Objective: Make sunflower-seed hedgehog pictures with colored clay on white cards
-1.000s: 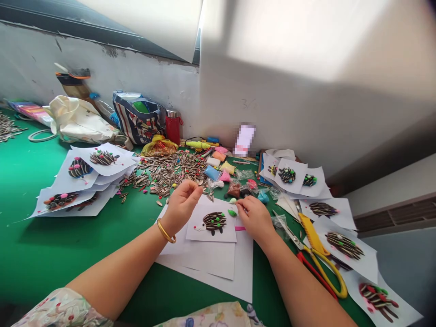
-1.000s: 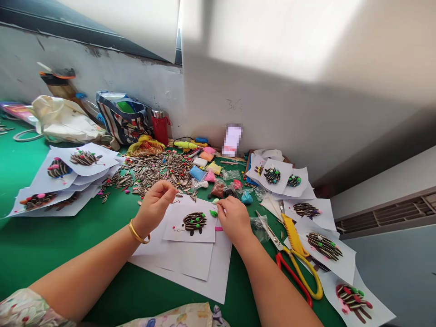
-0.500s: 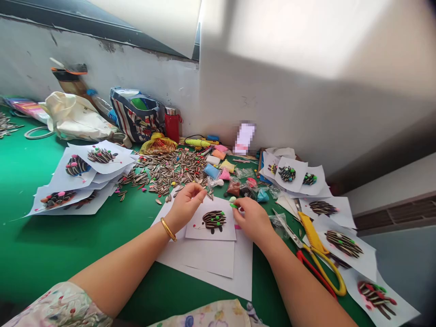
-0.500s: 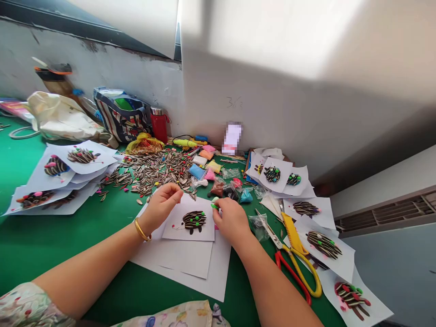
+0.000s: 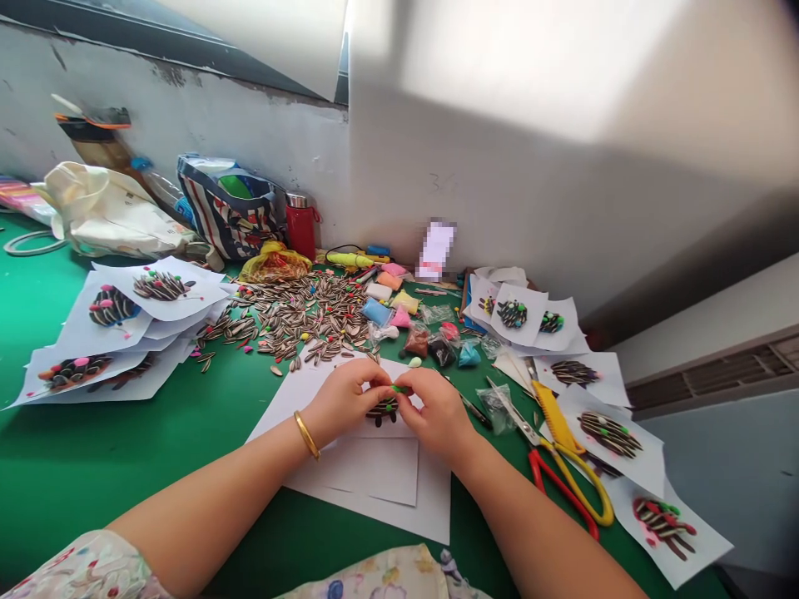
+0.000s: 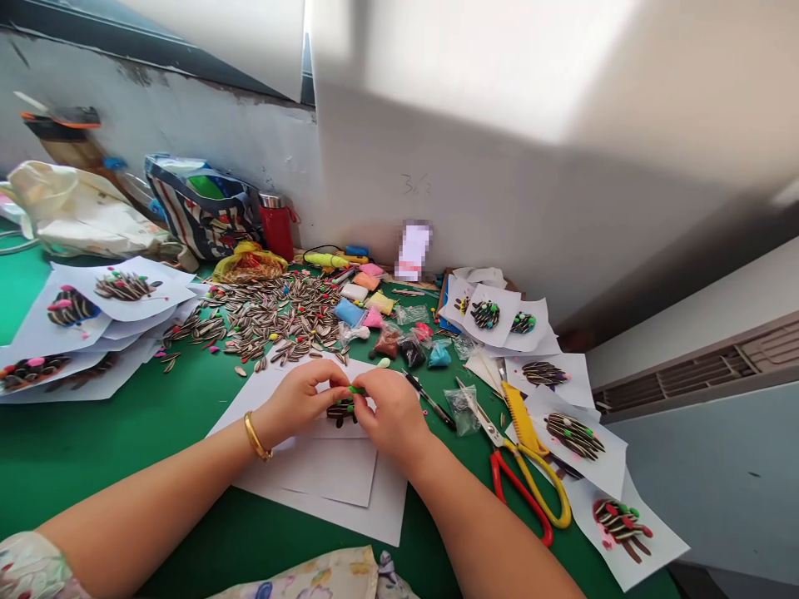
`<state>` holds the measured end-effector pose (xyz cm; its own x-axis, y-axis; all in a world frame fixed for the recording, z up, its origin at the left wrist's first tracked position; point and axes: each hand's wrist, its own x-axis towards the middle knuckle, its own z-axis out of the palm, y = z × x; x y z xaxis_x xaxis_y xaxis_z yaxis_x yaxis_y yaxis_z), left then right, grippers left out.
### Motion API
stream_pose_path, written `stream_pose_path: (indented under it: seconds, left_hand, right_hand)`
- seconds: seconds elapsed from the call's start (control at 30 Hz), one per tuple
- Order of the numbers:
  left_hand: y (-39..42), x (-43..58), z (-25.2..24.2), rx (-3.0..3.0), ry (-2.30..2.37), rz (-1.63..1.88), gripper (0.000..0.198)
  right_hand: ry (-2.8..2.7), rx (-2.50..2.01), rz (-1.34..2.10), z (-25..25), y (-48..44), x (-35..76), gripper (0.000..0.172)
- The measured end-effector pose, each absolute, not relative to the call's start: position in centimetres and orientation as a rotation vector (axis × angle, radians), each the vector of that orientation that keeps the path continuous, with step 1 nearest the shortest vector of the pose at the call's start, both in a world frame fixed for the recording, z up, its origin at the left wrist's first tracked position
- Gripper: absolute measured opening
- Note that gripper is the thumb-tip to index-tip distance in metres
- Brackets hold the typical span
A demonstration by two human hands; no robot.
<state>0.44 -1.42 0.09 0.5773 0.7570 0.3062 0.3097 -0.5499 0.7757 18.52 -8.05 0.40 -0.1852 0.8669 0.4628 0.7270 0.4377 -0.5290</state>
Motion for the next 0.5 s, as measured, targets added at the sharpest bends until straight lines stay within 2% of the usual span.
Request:
stream_pose_path:
  seconds: [0.23,0.37,0.5]
  left_hand:
    - [-1.64,0.14,0.25,2.329,0.781,0.988,0.010]
    - [-1.53,-0.03,0.26,2.429,0.629,1.153,0.021]
    - [-1.44,-0.13,0.30,2.555,0.497,1.195,0.011]
  right_hand:
    - [-1.892,-1.395,0.347,0.66,-8.26,18.61,0.015]
    - [-1.825,-1.380,0.519,0.85,-8.24,18.58,0.017]
    - [-1.701,-1.340,0.825,1.00,-8.25,18.38,0.018]
